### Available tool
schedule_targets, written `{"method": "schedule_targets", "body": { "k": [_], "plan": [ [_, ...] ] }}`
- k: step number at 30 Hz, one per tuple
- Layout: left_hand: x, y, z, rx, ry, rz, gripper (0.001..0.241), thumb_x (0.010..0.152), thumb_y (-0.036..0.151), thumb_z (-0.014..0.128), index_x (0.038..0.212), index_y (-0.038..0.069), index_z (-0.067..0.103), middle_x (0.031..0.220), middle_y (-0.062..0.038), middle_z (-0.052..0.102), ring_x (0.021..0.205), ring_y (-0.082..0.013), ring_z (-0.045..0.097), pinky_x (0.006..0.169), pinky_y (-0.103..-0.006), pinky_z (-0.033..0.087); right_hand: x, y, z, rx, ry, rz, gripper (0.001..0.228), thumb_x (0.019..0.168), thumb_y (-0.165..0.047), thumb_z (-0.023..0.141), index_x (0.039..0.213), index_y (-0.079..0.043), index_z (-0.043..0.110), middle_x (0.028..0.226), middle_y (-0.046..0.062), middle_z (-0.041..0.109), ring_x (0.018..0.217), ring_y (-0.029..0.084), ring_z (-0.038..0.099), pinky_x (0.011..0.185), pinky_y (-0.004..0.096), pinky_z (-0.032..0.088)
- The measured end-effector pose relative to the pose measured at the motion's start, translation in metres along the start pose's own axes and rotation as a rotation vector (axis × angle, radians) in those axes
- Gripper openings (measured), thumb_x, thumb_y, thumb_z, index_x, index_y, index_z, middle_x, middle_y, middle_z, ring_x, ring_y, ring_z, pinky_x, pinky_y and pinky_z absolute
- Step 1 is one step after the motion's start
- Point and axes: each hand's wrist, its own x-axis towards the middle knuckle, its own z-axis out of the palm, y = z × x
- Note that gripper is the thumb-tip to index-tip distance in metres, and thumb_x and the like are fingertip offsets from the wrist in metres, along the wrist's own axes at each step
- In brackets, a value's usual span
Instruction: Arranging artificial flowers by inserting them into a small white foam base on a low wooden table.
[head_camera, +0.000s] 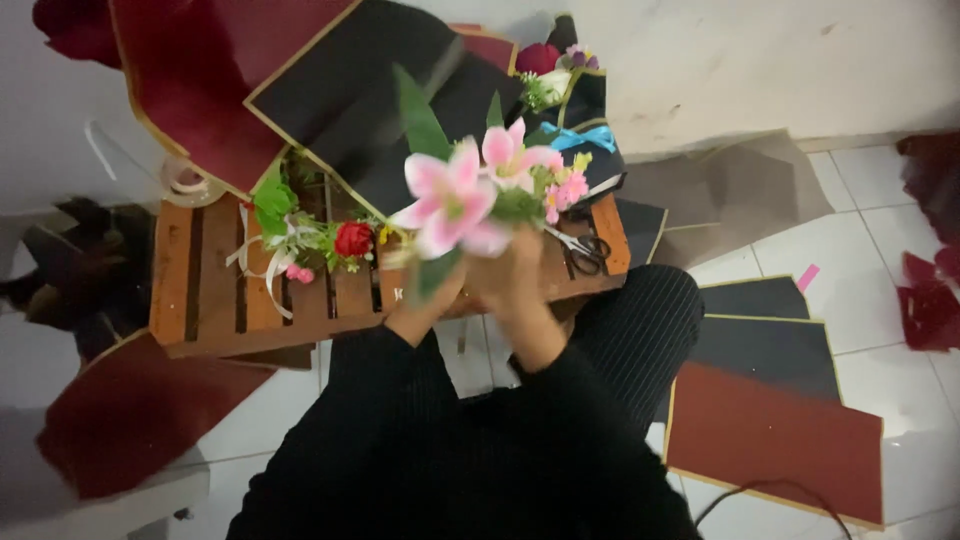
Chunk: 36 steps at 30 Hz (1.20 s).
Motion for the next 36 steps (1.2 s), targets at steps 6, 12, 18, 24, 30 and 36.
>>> {"method": "schedule_targets", "body": {
  "k": [6, 12, 18, 24, 30, 36],
  "plan": [
    [0.001, 0.014, -0.011, 0.044, -0.004, 0.060, 0.042, 0.084, 0.038, 0.082, 0.120, 0.021, 0.067, 0.122, -0.005, 0.062, 0.108, -0.0366, 0.065, 0.086, -0.0442, 0.054, 0.042, -0.064, 0.104, -1.280, -0.054, -0.286, 0.013, 0.092, 0.008, 0.057, 0.094, 0.005, 0.069, 0.079, 0.021, 0.073, 0.066, 0.032, 0.077, 0.055, 0.026, 0.062],
    [-0.002, 0.020, -0.014, 0.042, -0.022, 0.025, 0.041, 0.085, 0.034, 0.083, 0.119, 0.017, 0.068, 0.121, -0.008, 0.062, 0.120, -0.0352, 0.061, 0.106, -0.0463, 0.046, 0.046, -0.059, 0.097, -1.340, -0.112, -0.294, 0.010, 0.096, 0.006, 0.063, 0.100, 0.009, 0.071, 0.085, 0.026, 0.072, 0.071, 0.033, 0.078, 0.057, 0.029, 0.064],
    [-0.001, 0.030, -0.020, 0.062, -0.097, -0.091, 0.041, 0.086, 0.035, 0.081, 0.122, 0.021, 0.066, 0.128, -0.004, 0.059, 0.125, -0.0343, 0.057, 0.108, -0.0484, 0.042, 0.050, -0.052, 0.092, -1.339, -0.105, -0.308, 0.013, 0.097, 0.001, 0.069, 0.102, 0.012, 0.069, 0.086, 0.027, 0.071, 0.070, 0.037, 0.077, 0.054, 0.032, 0.066],
    [0.000, 0.053, -0.028, -0.013, -0.118, -0.142, 0.037, 0.089, 0.030, 0.078, 0.121, 0.014, 0.066, 0.127, -0.011, 0.059, 0.124, -0.0398, 0.057, 0.108, -0.0491, 0.044, 0.052, -0.056, 0.092, -1.513, -0.217, -0.492, 0.006, 0.093, 0.003, 0.071, 0.093, 0.009, 0.071, 0.077, 0.024, 0.072, 0.067, 0.033, 0.076, 0.050, 0.030, 0.062],
    [-0.001, 0.050, -0.027, -0.038, -0.133, -0.178, 0.032, 0.090, 0.021, 0.076, 0.119, 0.012, 0.066, 0.127, -0.011, 0.058, 0.125, -0.0432, 0.055, 0.107, -0.0505, 0.045, 0.042, -0.062, 0.120, -1.693, -0.197, -0.562, 0.012, 0.093, 0.000, 0.062, 0.089, 0.005, 0.073, 0.077, 0.024, 0.071, 0.070, 0.047, 0.068, 0.058, 0.042, 0.061],
    [-0.004, 0.051, -0.025, -0.013, -0.140, -0.215, 0.036, 0.087, 0.024, 0.077, 0.120, 0.014, 0.067, 0.129, -0.012, 0.058, 0.126, -0.0419, 0.055, 0.108, -0.0507, 0.045, 0.037, -0.065, 0.129, -1.779, -0.158, -0.493, 0.019, 0.092, -0.007, 0.065, 0.086, 0.010, 0.067, 0.066, 0.026, 0.063, 0.066, 0.054, 0.058, 0.062, 0.047, 0.051]
  ]
}}
